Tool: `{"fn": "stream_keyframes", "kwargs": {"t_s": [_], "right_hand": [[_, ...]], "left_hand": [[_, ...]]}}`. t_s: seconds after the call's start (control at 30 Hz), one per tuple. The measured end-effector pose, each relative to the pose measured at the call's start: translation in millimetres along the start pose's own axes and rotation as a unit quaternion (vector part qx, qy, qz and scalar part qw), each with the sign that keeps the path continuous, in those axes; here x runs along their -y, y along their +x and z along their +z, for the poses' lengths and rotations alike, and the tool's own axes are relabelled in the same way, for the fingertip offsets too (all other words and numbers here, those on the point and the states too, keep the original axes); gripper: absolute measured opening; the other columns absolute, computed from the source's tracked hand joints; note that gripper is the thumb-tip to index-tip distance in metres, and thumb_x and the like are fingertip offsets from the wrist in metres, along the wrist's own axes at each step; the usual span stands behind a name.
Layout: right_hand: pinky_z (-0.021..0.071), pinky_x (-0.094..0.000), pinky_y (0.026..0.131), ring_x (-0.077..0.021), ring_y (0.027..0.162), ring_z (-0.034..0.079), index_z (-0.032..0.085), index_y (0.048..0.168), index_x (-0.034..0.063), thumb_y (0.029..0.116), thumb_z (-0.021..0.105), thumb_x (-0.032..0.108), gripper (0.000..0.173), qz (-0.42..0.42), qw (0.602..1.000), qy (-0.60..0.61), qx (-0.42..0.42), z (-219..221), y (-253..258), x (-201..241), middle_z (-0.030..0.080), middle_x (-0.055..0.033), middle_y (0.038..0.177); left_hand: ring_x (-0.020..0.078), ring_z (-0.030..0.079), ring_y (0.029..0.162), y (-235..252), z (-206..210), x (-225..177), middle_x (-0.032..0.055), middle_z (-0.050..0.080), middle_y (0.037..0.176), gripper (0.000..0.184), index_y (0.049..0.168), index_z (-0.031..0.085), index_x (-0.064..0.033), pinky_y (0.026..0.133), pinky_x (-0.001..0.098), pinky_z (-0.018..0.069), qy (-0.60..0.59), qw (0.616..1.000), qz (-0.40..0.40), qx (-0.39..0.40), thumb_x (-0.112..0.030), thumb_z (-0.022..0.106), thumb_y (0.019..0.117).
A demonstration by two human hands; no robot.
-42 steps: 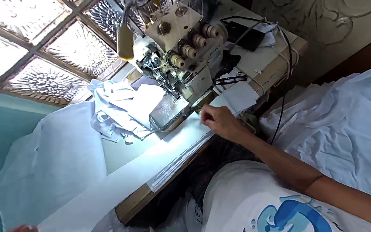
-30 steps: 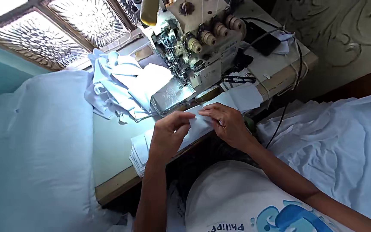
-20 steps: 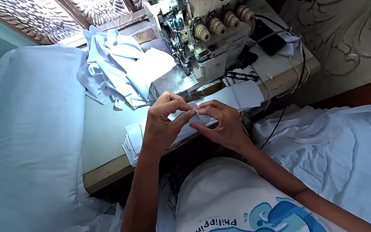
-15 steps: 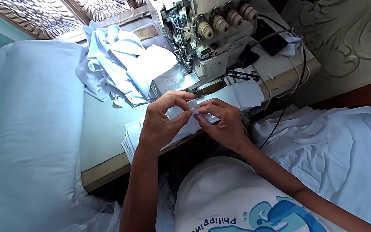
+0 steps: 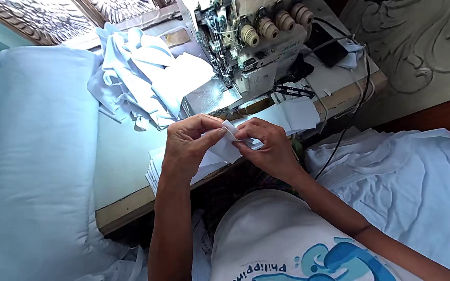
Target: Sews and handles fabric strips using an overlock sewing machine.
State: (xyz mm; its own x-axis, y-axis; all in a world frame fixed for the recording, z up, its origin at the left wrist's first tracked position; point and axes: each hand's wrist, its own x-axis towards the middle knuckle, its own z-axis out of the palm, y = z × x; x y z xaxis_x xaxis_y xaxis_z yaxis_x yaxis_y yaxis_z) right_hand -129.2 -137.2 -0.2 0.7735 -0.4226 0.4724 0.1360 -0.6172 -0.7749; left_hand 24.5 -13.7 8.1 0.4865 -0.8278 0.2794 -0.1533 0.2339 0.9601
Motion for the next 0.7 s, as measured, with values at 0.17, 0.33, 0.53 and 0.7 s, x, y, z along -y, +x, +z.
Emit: {"fn": "stream_keyframes", "kwargs": {"t_s": [0.17,0.33,0.53,0.7], "right_hand": [[0.0582,-0.0194,0.078,-0.0090,0.090,0.069,0.075,0.092,-0.0007,0.0886,0.074,0.002,0.005,0.024,0.999,0.045,0.009,-7.6,-5.2,-3.3,0.071,-0.0097,0.098],[0.0584,-0.0175,0.075,-0.0072,0.090,0.069,0.077,0.092,-0.0003,0.0889,0.074,0.003,0.005,0.041,0.997,0.058,0.003,-12.6,-7.6,-0.2,0.072,-0.0090,0.098],[0.0575,-0.0222,0.071,-0.0108,0.080,0.069,0.069,0.084,0.0017,0.0840,0.073,-0.001,0.005,0.034,0.998,-0.012,-0.052,-4.0,0.2,1.7,0.072,-0.0086,0.089],[0.0535,-0.0303,0.058,-0.0181,0.070,0.067,0.063,0.091,0.0007,0.0878,0.071,-0.001,0.008,0.012,0.992,-0.100,-0.076,7.1,21.6,-7.1,0.067,-0.0107,0.081]], "left_hand": [[0.0006,0.069,0.083,0.8,-10.8,4.7,-0.0104,0.073,0.090,0.019,0.093,0.072,-0.0184,0.077,0.0192,0.0586,-0.057,0.997,0.002,-0.046,0.000,0.067,0.0892],[0.0014,0.069,0.085,2.4,-11.0,9.0,-0.0093,0.074,0.090,0.021,0.091,0.070,-0.0198,0.080,0.0193,0.0580,-0.080,0.994,0.000,-0.070,0.000,0.065,0.0890],[0.0009,0.067,0.082,11.4,1.2,10.7,-0.0111,0.070,0.089,0.025,0.097,0.062,-0.0180,0.075,0.0190,0.0570,-0.041,0.992,0.005,-0.119,0.005,0.060,0.0891],[-0.0031,0.061,0.078,49.0,5.5,15.0,-0.0002,0.066,0.091,0.021,0.110,0.061,0.0038,0.072,0.0136,0.0506,0.254,0.950,0.050,-0.176,-0.005,0.067,0.0918]]}}
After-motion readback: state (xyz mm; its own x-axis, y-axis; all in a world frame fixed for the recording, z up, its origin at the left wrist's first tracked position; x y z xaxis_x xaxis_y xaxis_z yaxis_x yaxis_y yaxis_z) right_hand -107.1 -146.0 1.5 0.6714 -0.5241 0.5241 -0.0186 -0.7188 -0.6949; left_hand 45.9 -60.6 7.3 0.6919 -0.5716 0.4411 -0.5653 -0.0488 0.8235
